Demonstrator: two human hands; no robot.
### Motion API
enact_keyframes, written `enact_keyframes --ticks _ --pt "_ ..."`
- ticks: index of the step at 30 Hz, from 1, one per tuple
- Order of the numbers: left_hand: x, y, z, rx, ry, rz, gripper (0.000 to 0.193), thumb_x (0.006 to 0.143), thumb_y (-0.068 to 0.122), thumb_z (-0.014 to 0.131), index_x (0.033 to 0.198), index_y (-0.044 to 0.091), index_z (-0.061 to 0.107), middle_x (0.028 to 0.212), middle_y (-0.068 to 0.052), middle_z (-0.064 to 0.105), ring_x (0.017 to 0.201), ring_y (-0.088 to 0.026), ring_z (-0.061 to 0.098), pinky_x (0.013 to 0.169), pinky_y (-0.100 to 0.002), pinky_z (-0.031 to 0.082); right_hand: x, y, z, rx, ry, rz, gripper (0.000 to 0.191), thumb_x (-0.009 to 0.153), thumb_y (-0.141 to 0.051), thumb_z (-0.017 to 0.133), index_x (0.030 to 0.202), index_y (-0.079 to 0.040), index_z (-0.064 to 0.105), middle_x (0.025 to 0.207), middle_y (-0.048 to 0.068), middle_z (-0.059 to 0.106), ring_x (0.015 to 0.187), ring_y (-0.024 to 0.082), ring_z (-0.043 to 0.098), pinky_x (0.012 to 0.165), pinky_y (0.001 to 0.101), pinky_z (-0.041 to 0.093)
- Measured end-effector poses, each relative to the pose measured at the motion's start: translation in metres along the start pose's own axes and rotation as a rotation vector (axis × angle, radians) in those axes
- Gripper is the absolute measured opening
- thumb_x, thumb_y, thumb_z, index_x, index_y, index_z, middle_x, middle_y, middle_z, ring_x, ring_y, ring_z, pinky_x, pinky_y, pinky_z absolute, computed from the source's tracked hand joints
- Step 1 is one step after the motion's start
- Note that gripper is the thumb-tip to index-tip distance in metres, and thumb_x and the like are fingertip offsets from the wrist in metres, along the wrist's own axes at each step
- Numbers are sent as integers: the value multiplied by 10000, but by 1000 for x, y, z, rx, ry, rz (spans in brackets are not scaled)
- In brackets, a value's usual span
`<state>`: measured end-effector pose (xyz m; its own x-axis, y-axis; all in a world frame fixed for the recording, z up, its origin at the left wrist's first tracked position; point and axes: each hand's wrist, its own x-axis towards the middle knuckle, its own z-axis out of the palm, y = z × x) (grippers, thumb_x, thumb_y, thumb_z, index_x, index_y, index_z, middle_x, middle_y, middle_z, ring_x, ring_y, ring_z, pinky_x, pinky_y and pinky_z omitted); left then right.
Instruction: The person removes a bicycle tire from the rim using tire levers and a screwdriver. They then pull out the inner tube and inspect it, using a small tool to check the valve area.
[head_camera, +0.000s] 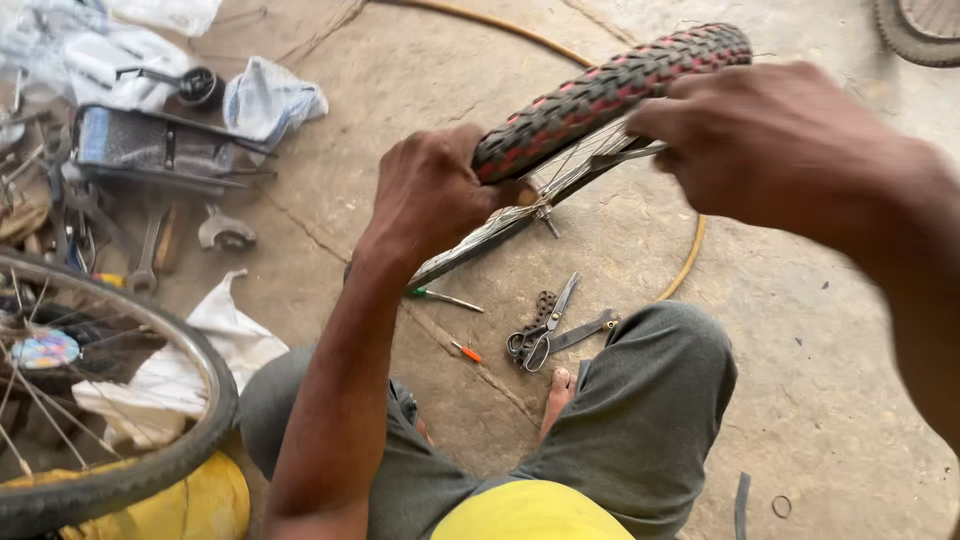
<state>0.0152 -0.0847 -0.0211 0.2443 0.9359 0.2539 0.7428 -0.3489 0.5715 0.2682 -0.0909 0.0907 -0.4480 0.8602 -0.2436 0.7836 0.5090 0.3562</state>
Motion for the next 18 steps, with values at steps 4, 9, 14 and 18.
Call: enact_keyframes --ticks 4,9,14,18 --pt "9 12 6 -20 -40 5 517 750 566 867 883 89 718 688 -34 707 540 -176 633 532 -371 511 -9 13 -8 252 373 -210 255 1013 -261 578 1148 -157 766 1059 16 752 752 158 690 606 335 556" --pt "19 20 17 -54 -95 19 520 729 555 878 885 87 716 707 -31 703 566 -155 643 527 -349 534 9 15 -12 97 -148 77 304 1040 -168 528 1270 -249 709 916 42 708 665 181 697 576 333 583" --pt "20 18 28 -20 -137 39 553 745 589 867 893 81 706 705 -39 697 577 -163 638 541 -355 533 23 1 -16 76 -218 165 353 983 -83 531 1246 -237 709 877 106 731 568 198 629 527 363 561" --pt "27 12 33 45 2 122 593 727 606 891 845 62 688 667 -42 672 548 -165 613 525 -365 508 8 -32 19 88 163 166 187 997 -81 539 1020 -52 722 806 147 663 428 144 569 358 315 476"
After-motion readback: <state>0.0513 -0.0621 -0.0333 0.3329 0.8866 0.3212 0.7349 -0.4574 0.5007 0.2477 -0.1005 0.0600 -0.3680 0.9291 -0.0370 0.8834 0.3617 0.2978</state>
